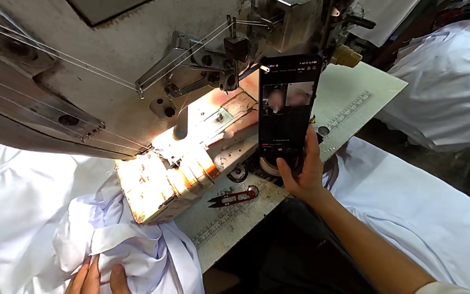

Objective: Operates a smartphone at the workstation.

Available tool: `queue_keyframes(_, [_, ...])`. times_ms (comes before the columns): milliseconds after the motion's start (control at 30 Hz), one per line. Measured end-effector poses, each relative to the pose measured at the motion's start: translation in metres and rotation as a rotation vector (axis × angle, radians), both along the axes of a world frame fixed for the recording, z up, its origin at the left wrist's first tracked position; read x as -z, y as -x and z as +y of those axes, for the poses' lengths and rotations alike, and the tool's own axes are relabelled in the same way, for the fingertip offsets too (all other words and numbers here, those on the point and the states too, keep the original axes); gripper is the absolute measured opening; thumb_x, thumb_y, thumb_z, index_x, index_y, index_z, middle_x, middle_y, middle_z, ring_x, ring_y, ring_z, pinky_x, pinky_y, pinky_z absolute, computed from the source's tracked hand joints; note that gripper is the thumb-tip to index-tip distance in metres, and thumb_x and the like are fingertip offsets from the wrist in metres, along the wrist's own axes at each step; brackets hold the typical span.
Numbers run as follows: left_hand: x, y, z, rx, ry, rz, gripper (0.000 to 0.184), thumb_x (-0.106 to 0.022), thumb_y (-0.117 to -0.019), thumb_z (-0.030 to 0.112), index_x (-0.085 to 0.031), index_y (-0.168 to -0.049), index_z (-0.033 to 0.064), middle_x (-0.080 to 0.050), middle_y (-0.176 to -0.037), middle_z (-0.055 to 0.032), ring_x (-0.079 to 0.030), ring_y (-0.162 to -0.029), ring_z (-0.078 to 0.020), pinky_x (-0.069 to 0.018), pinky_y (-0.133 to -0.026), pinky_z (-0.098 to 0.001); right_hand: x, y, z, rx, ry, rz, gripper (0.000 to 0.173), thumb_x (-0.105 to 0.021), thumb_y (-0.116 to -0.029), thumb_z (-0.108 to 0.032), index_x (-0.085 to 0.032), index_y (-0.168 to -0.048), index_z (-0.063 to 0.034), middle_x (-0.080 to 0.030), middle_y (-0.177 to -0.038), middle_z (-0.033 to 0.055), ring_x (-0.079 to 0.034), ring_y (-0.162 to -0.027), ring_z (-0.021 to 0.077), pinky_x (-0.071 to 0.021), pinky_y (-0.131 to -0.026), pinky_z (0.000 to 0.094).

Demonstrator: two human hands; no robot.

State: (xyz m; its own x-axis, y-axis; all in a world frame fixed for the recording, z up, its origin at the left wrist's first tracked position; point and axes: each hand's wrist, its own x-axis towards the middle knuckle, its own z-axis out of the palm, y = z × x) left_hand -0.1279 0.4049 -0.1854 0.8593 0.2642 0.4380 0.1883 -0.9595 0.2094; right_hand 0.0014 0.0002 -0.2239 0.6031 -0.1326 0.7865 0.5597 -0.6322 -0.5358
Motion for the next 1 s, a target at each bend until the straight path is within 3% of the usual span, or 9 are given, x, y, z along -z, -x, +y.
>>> queue_keyframes(233, [-0.002, 0.000, -0.001, -0.001, 0.013, 0.016, 0.050, -0.050, -0.1057, 0.034, -0.062, -0.135, -0.0050, -0.060, -0.140, -0.0278, -0.052, -0.136, -0.0451, -0.0364, -0.113, -0.0574, 0.000, 0.000, 0.000, -0.011, -0.002, -0.008, 0.080, -0.063, -0.0985, -0.025, -0.017, -0.163, -0.0136, -0.054, -0.146, 0.0162, -0.057, -0.129, 0.0137, -0.0494, -0.107, 0.0324])
queue_keyframes(833, [0.002, 0.000, 0.001, 0.001, 0.009, -0.012, 0.049, -0.050, -0.1055, 0.034, -0.063, -0.134, -0.0031, -0.061, -0.138, -0.0271, -0.054, -0.134, -0.0435, -0.0365, -0.114, -0.0550, -0.001, 0.000, 0.000, -0.029, -0.014, 0.005, 0.080, -0.062, -0.0988, -0.025, -0.016, -0.164, -0.0153, -0.056, -0.144, 0.0156, -0.059, -0.127, 0.0125, -0.0505, -0.105, 0.0318])
queue_keyframes(900, [0.001, 0.000, 0.000, -0.003, 0.013, -0.009, 0.049, -0.050, -0.1055, 0.035, -0.064, -0.134, -0.0031, -0.061, -0.138, -0.0265, -0.054, -0.134, -0.0433, -0.0360, -0.114, -0.0554, -0.002, 0.001, 0.000, -0.002, -0.001, 0.009, 0.080, -0.062, -0.0991, -0.028, -0.017, -0.163, -0.0141, -0.054, -0.145, 0.0164, -0.057, -0.130, 0.0141, -0.0490, -0.107, 0.0328])
queue_keyframes(1000, [0.001, -0.001, 0.002, 0.000, 0.013, -0.008, 0.050, -0.050, -0.1055, 0.036, -0.063, -0.133, -0.0040, -0.061, -0.138, -0.0273, -0.055, -0.134, -0.0433, -0.0367, -0.113, -0.0557, -0.011, 0.000, -0.002, 0.124, 0.084, 0.016, 0.079, -0.060, -0.0986, -0.048, -0.022, -0.160, -0.0170, -0.039, -0.158, 0.0187, -0.040, -0.146, 0.0268, -0.0361, -0.117, 0.0467])
